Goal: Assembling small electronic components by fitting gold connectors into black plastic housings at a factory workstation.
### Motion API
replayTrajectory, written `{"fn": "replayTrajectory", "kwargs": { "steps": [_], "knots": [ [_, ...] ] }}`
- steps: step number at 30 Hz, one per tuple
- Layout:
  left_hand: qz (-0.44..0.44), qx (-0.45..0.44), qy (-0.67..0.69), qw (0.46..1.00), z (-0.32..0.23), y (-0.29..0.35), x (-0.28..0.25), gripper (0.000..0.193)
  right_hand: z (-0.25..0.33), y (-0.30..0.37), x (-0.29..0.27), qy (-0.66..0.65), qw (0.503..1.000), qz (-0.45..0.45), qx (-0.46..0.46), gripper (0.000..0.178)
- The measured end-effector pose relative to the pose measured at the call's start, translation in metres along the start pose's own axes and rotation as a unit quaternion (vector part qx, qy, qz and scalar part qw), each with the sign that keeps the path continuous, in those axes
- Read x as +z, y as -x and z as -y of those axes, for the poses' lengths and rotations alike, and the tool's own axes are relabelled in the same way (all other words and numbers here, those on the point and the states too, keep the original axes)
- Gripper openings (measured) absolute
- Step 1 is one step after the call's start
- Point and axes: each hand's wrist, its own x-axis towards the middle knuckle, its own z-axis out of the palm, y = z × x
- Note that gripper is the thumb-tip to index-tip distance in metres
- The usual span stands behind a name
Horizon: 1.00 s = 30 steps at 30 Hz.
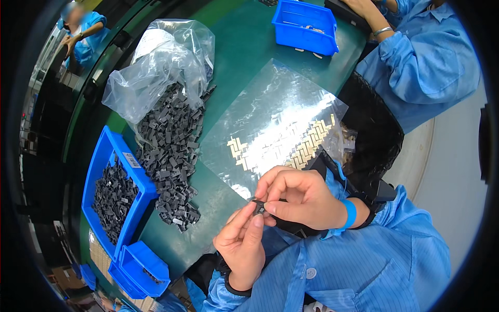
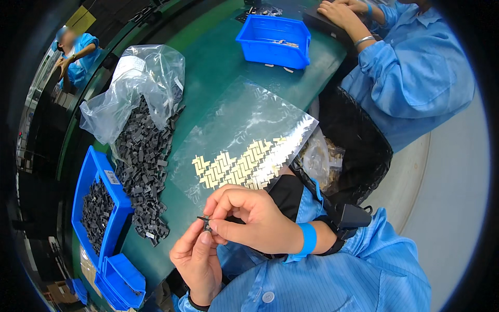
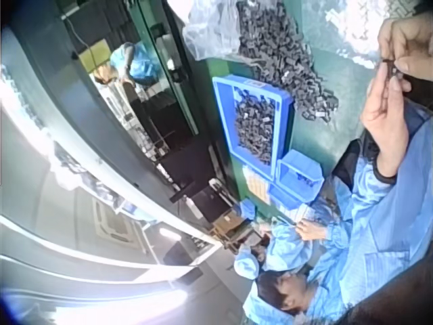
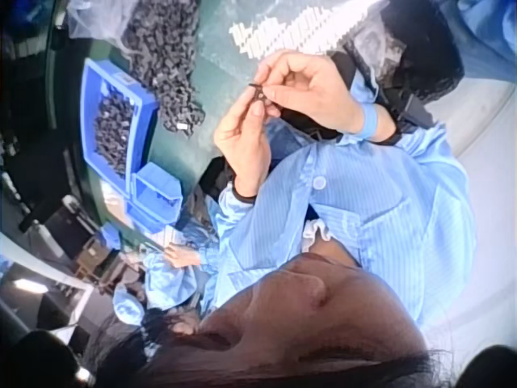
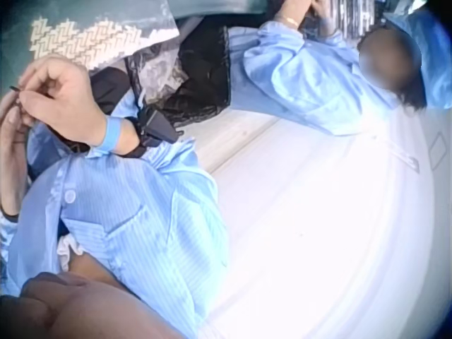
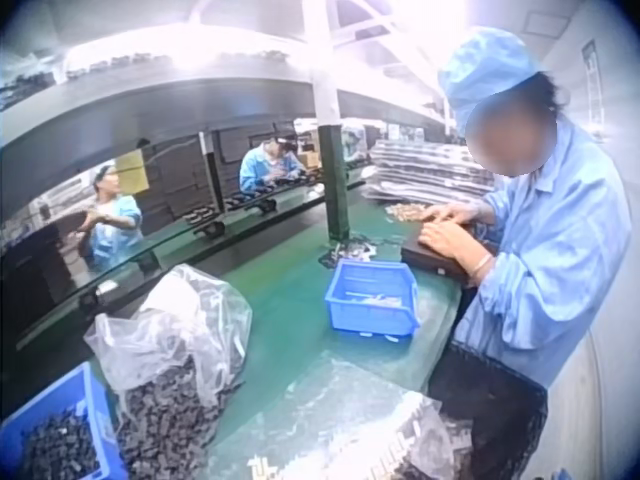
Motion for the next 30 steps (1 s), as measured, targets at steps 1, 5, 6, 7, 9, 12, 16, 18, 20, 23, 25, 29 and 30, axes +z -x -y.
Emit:
{"fn": "replayTrajectory", "kwargs": {
  "steps": [1, 5, 6, 7, 9, 12, 16, 18, 20, 23, 25, 29, 30],
  "knots": [
    [0.0, 0.0, 0.001, 1.0, -0.0001, 0.0, 0.0002, 0.024, 0.0003, -0.0002, 0.0, -0.005, 1.0, 0.001, -0.001, 0.01],
    [-0.001, -0.006, -0.002, 1.0, 0.0004, -0.0003, -0.0008, 0.024, -0.0007, -0.0013, 0.0008, -0.025, 1.0, 0.007, -0.004, 0.01],
    [0.001, -0.005, -0.001, 1.0, 0.0001, -0.0004, -0.0006, 0.024, -0.0004, -0.0011, 0.0006, -0.029, 1.0, 0.008, -0.005, 0.01],
    [0.003, -0.005, -0.001, 1.0, -0.0001, -0.0007, -0.0003, 0.024, -0.0002, -0.001, 0.0005, -0.034, 0.999, 0.01, -0.006, 0.01],
    [0.003, -0.003, -0.001, 1.0, -0.0007, -0.0011, 0.0008, 0.024, 0.0002, -0.001, 0.0002, -0.043, 0.999, 0.013, -0.008, 0.01],
    [0.005, 0.0, 0.001, 1.0, -0.001, -0.0016, 0.001, 0.024, 0.0004, -0.0007, -0.0005, -0.057, 0.998, 0.018, -0.01, 0.01],
    [0.018, 0.009, -0.009, 1.0, -0.0018, -0.001, 0.0006, 0.025, -0.0001, 0.0, -0.0014, -0.075, 0.997, 0.025, -0.014, 0.011],
    [0.023, 0.01, -0.004, 1.0, -0.0027, -0.0014, 0.0013, 0.025, -0.0005, 0.0003, -0.0013, -0.084, 0.996, 0.028, -0.016, 0.011],
    [0.028, 0.011, 0.001, 1.0, -0.0029, -0.0015, 0.0018, 0.025, -0.0005, 0.0008, -0.0012, -0.092, 0.995, 0.03, -0.019, 0.011],
    [0.022, 0.01, 0.006, 1.0, -0.0028, -0.0002, 0.0024, 0.024, 0.0009, 0.0023, -0.001, -0.105, 0.994, 0.035, -0.022, 0.011],
    [0.014, 0.012, 0.007, 1.0, -0.0014, 0.0001, 0.0018, 0.024, 0.0015, 0.0028, -0.0009, -0.113, 0.993, 0.038, -0.025, 0.011],
    [0.005, 0.004, 0.013, 1.0, 0.0007, -0.0006, 0.0013, 0.024, 0.0003, 0.002, -0.0005, -0.13, 0.99, 0.045, -0.029, 0.012],
    [0.0, -0.001, 0.021, 1.0, 0.0007, -0.0011, 0.0024, 0.023, -0.0008, 0.0014, -0.0005, -0.135, 0.989, 0.047, -0.03, 0.012]
  ]
}}
